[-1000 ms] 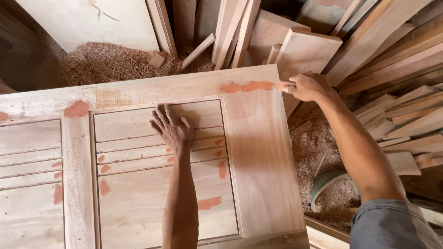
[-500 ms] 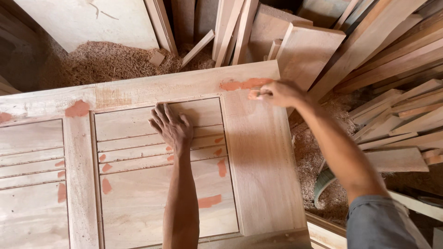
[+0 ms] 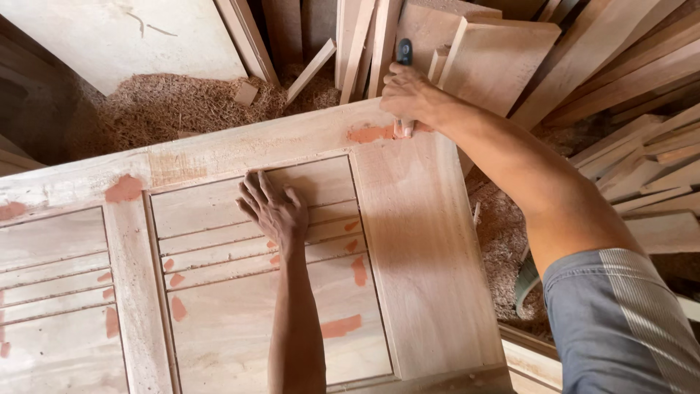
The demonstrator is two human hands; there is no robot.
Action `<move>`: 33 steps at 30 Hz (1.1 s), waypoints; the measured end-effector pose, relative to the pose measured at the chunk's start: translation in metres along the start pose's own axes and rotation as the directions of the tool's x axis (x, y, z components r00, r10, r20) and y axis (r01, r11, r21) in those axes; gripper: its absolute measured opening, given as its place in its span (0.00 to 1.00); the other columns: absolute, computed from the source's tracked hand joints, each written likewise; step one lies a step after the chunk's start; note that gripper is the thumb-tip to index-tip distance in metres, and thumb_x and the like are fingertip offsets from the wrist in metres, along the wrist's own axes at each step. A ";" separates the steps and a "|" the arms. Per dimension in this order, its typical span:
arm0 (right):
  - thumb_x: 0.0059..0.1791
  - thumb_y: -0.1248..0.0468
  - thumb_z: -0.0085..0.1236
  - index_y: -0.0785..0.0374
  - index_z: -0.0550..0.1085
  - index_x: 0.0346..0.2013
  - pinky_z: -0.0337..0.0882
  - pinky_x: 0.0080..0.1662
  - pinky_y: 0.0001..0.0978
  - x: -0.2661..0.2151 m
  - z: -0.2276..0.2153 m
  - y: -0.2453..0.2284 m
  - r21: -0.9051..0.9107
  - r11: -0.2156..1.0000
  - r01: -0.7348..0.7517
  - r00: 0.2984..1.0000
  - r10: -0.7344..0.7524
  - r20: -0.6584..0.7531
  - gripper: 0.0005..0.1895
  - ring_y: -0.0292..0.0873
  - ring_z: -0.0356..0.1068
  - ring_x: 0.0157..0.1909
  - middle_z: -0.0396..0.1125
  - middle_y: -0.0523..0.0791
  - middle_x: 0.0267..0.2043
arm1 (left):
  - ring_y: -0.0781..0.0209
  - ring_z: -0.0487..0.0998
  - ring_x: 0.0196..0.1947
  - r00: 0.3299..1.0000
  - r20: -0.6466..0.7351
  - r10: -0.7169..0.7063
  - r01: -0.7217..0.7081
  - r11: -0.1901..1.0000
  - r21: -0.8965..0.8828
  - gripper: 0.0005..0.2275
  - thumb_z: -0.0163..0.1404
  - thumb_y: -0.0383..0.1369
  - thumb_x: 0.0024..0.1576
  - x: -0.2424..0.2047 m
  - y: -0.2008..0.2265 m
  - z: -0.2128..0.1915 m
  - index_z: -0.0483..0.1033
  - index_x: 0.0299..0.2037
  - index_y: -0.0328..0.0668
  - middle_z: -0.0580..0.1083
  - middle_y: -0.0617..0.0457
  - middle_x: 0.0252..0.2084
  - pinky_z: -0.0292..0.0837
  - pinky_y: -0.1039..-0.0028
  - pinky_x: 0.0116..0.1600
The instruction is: The person applies a reddish-orange filler material into grooves and holes on a wooden door using a small putty knife and their fingers, smoothing the material across the surface.
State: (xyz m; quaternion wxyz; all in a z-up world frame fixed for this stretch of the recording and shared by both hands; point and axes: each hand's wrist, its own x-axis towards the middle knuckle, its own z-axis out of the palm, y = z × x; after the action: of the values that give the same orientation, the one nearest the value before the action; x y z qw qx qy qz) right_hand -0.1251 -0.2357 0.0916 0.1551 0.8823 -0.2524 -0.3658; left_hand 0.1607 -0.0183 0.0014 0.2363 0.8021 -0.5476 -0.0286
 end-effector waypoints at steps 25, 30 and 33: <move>0.45 0.50 0.56 0.55 0.74 0.13 0.38 0.74 0.56 -0.003 -0.021 -0.014 0.052 0.998 -0.034 0.996 0.039 -0.078 0.19 0.40 0.64 0.50 0.65 0.41 0.18 | 0.33 0.50 0.76 1.000 -0.014 0.008 -0.009 0.999 -0.032 0.30 0.44 0.42 0.61 0.002 0.002 -0.007 0.59 0.72 0.35 0.56 0.36 0.75 0.38 0.44 0.77; 0.43 0.53 0.61 0.51 0.75 0.13 0.54 0.63 0.45 -0.014 0.013 -0.015 -0.113 0.988 -0.110 0.987 0.095 -0.130 0.14 0.39 0.64 0.48 0.66 0.36 0.23 | 0.35 0.49 0.77 0.999 0.028 -0.023 0.025 0.999 -0.047 0.30 0.42 0.42 0.61 -0.002 0.001 -0.003 0.58 0.73 0.37 0.55 0.38 0.76 0.37 0.44 0.78; 0.44 0.52 0.61 0.50 0.74 0.16 0.55 0.61 0.42 -0.017 0.015 -0.017 -0.074 0.989 -0.130 0.986 0.121 -0.111 0.14 0.37 0.64 0.43 0.68 0.37 0.25 | 0.34 0.48 0.76 1.000 0.005 -0.005 0.005 1.000 -0.025 0.30 0.43 0.43 0.61 0.001 -0.003 -0.003 0.58 0.73 0.35 0.54 0.35 0.76 0.36 0.43 0.76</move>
State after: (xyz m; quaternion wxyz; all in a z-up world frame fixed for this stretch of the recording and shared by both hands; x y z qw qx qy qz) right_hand -0.1404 -0.2137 0.0834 0.2267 0.8757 -0.2839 -0.3179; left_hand 0.1645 -0.0173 0.0032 0.2449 0.8003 -0.5460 -0.0380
